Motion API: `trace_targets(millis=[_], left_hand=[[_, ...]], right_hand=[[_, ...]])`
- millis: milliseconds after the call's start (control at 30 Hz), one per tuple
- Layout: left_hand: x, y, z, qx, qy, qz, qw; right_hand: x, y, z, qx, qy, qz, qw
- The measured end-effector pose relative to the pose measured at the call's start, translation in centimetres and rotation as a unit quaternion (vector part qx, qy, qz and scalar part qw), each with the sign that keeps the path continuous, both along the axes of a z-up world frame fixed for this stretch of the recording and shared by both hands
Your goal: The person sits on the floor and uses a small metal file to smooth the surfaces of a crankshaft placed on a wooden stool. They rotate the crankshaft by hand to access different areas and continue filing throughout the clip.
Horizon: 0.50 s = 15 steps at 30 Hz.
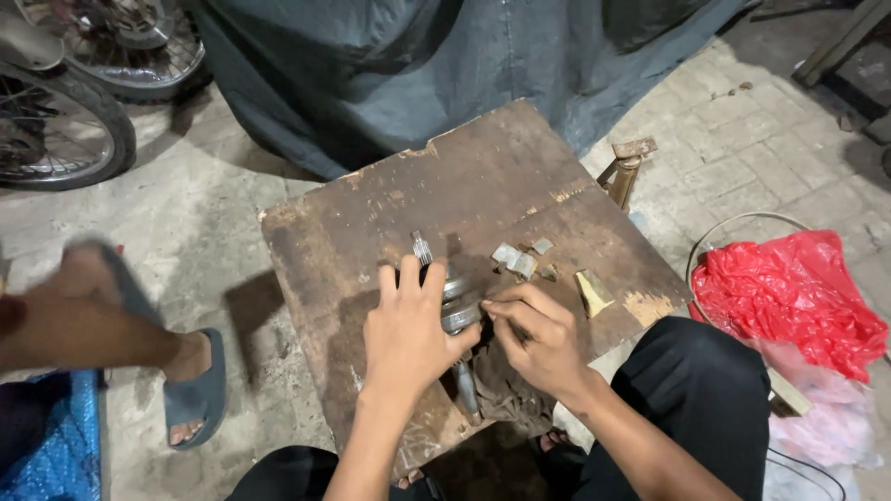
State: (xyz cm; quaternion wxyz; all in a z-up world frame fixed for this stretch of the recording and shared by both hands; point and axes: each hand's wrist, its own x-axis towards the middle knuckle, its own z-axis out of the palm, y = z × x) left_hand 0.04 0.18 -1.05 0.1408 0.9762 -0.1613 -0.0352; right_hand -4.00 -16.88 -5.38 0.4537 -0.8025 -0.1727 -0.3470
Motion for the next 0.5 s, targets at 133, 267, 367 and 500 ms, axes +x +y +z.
trace_targets(millis=[133,267,367,500], left_hand=[[-0.1,0.5,0.4,-0.016,0.001,-0.002,1.0],[-0.4,2.0,1.1,-0.131,0.014,-0.032,0.991],[-0.9,3.4,1.0,-0.241,0.013,-0.048,0.969],[-1.5,4.5,1.4,-0.248,-0.009,-0.038,0.968]], right_hand=[[-0.3,0.0,0.0,0.005,0.022,0.009,1.0],[-0.7,-0.5,-0.2,0.003,0.029,0.018,0.999],[-1.2,-0.8,0.1,-0.008,0.025,0.03,0.999],[-1.2,-2.2,-0.4,-0.029,0.027,0.035,0.999]])
